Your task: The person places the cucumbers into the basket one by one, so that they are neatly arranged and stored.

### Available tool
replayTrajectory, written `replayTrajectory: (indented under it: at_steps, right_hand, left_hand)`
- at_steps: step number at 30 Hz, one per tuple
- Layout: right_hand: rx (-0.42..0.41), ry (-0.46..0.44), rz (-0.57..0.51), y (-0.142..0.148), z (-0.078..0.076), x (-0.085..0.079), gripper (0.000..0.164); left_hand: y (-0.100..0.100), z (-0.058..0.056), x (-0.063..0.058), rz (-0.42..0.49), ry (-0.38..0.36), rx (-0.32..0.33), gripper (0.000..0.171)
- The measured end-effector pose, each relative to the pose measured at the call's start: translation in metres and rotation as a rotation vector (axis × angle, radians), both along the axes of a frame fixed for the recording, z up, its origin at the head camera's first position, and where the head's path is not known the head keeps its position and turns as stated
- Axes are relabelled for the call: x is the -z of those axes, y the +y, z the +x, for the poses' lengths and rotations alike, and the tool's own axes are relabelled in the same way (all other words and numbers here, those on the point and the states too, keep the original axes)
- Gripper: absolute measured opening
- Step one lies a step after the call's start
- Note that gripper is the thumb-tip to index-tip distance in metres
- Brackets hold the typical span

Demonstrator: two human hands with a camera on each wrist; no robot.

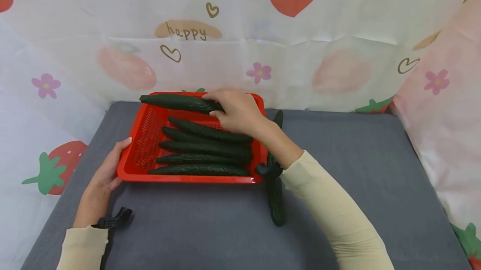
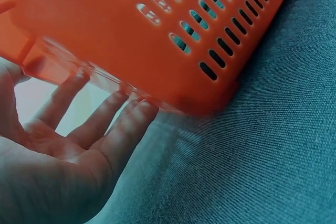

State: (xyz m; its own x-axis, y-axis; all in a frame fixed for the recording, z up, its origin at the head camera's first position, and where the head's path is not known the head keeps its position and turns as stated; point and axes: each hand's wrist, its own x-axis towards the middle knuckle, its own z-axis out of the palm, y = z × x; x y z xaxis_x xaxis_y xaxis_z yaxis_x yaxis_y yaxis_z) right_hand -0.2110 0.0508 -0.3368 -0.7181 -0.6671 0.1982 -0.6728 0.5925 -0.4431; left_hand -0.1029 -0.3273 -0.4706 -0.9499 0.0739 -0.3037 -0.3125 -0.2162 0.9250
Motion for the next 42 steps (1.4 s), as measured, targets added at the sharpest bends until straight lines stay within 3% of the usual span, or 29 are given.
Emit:
replayTrajectory:
  at_steps: [5, 11, 14, 20, 32, 42]
  right_hand:
    - [0.009, -0.015, 0.015, -0.012, -0.005, 0.006, 0.042]
    - [-0.016, -0.073, -0.038, -0.02, -0.018, 0.012, 0.042]
    - [0.014, -0.072, -0.071, -0.016, -0.019, 0.013, 0.043]
    - [0.084, -0.093, -0.129, 0.005, -0.015, 0.013, 0.04]
    - [0.199, -0.177, -0.122, 0.054, -0.001, 0.022, 0.046]
    - [0.224, -0.172, -0.137, 0.078, 0.012, 0.039, 0.047]
  left_hand:
    - [0.001, 0.002, 0.0, -0.019, -0.026, -0.009, 0.026]
    - [0.004, 0.0, -0.004, -0.037, -0.046, -0.022, 0.028]
    - [0.004, 0.0, -0.005, -0.034, -0.041, -0.023, 0.027]
    - [0.003, 0.0, -0.004, -0.036, -0.005, -0.02, 0.026]
    - [0.004, -0.003, 0.0, -0.014, -0.002, -0.011, 0.028]
    - [0.002, -0.001, -0.001, 0.002, 0.018, 0.004, 0.027]
